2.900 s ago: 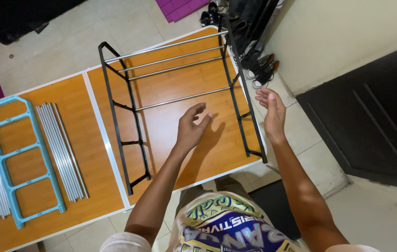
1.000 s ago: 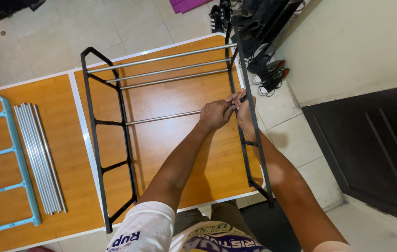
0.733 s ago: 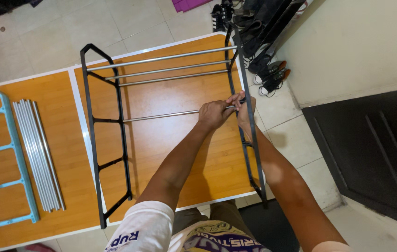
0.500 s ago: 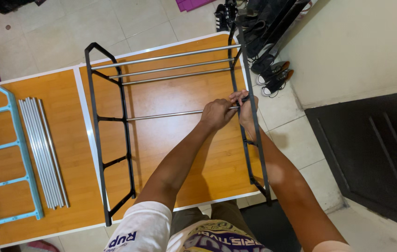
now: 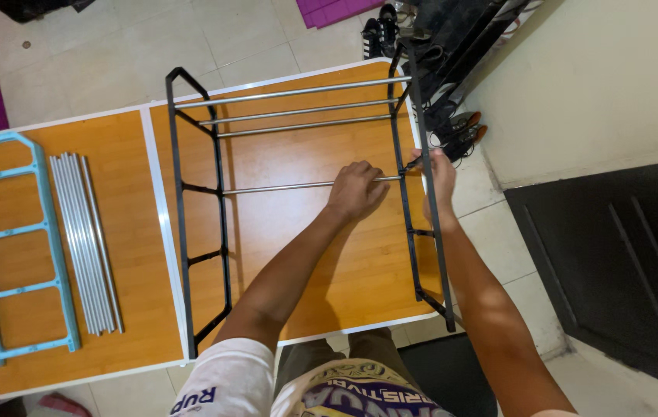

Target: The person assembles a metal rack by inserting silver rods into black plastic frames on a wooden table. They repeatedly pick rods, align them with frame slots, and press them into place, completing one side of the rack.

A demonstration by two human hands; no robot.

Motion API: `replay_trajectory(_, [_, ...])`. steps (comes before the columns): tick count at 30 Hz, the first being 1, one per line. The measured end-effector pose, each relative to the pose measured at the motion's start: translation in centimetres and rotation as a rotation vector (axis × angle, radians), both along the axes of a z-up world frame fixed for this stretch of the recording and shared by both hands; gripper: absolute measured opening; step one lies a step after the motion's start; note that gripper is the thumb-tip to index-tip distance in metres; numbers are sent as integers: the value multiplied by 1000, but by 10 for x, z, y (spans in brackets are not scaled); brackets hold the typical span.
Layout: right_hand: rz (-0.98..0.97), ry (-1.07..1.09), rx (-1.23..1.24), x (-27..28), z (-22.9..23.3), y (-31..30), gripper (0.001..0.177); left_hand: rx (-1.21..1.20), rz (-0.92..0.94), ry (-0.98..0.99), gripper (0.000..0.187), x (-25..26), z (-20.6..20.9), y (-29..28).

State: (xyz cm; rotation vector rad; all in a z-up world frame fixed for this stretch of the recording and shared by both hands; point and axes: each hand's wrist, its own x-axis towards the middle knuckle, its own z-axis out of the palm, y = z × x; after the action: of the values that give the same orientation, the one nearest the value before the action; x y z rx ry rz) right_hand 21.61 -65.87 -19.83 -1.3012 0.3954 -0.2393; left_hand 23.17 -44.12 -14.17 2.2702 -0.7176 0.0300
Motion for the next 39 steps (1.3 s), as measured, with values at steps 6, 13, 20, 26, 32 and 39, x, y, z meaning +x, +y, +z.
replay_trajectory(6, [28,-53,-165,-29,52,-12,52,-185,88,33,33,-10,21,39])
replay_trajectory(13, [29,-89,13,-56,114,-6,48,-283,171,163,42,-45,60,76])
replay_trajectory(20, [67,-161,22,-78,168,11,47,-412,318,181,41,-70,91,112])
replay_trajectory(26, [135,-169,28,-84,186,40,47,-511,435,142,38,-89,103,160])
replay_trajectory(32, [221,-147,17,-73,176,82,49,-674,514,81,34,-97,114,209])
replay_trajectory(39, [356,-75,31,-50,148,135,46,-769,664,75,29,-92,109,278])
